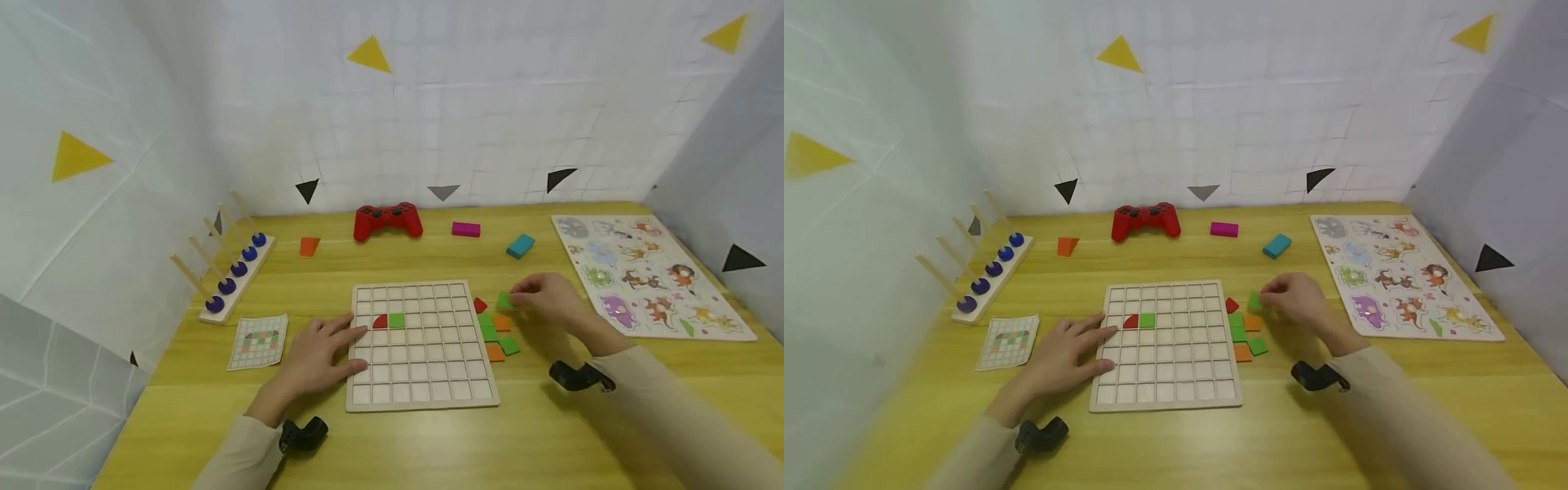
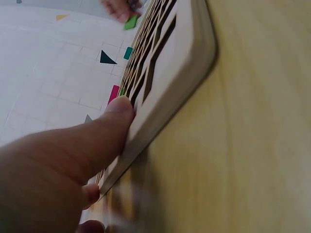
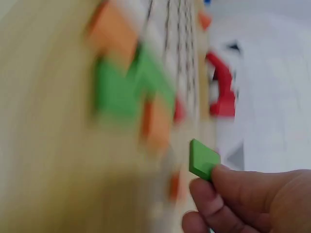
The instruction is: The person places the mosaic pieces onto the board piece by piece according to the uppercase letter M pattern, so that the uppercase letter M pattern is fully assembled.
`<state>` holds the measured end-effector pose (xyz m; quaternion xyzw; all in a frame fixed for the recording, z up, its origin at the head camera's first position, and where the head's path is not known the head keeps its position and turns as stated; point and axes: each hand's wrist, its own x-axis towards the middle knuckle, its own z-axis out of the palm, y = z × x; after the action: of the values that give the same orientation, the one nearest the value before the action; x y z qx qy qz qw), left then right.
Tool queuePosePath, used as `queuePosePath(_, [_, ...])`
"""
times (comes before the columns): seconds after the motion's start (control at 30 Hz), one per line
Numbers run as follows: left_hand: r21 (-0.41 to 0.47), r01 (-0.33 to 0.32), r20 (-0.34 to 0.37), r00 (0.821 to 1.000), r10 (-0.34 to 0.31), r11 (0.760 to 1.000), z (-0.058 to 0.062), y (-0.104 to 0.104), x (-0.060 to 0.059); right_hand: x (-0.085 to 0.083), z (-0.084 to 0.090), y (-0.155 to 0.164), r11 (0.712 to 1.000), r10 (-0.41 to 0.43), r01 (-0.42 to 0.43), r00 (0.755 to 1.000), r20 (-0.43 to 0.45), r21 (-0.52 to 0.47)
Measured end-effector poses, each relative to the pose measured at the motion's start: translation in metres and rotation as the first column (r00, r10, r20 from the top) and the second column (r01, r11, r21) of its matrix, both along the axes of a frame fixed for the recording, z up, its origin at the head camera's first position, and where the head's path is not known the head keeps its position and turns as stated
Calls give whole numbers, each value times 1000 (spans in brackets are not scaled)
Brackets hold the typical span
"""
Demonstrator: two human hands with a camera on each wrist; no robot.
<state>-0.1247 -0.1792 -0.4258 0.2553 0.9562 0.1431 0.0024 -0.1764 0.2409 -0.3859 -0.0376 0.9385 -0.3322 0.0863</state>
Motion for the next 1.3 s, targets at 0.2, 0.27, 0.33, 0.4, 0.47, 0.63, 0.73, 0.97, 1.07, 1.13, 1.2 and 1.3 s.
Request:
queuePosePath(0.2, [-1,8,-42,999,-8,1000,2,-5,0,0,-8,32,998,6,-7,1000,12,55])
queuePosePath(0.27, [5,20,-32,999,-20,1000,1,-2,0,-1,-12,32,995,35,-30,998,-53,97])
queuePosePath(0.33, [7,28,-18,999,-28,1000,-1,1,-1,-2,-14,29,988,86,-71,991,-103,138])
queuePosePath(0.4, [5,26,-6,1000,-26,1000,-2,3,-1,-5,-15,25,976,143,-116,980,-138,185])
queuePosePath(0.47, [-1,22,8,1000,-22,1000,-3,4,-2,-7,-16,23,966,179,-142,971,-158,217])
queuePosePath(0.63, [-2,5,16,1000,-5,1000,-2,4,-2,-11,-13,16,940,250,-193,951,-180,282])
queuePosePath(0.73, [-1,-2,12,1000,2,1000,0,2,-1,-16,-10,11,920,296,-238,943,-154,311])
queuePosePath(0.97, [4,15,8,1000,-15,1000,1,3,-1,-16,-9,5,889,339,-251,923,-184,383])
queuePosePath(1.07, [-2,11,6,1000,-11,1000,1,2,-2,-13,-3,-12,892,355,-248,901,-248,377])
queuePosePath(1.13, [2,5,10,1000,-5,1000,2,1,-1,-12,1,-33,884,402,-289,872,-280,367])
queuePosePath(1.2, [7,1,15,1000,-1,1000,3,1,0,-9,4,-59,858,474,-359,828,-300,367])
queuePosePath(1.3, [6,3,18,1000,-3,1000,2,1,0,-6,1,-95,807,562,-432,771,-299,402])
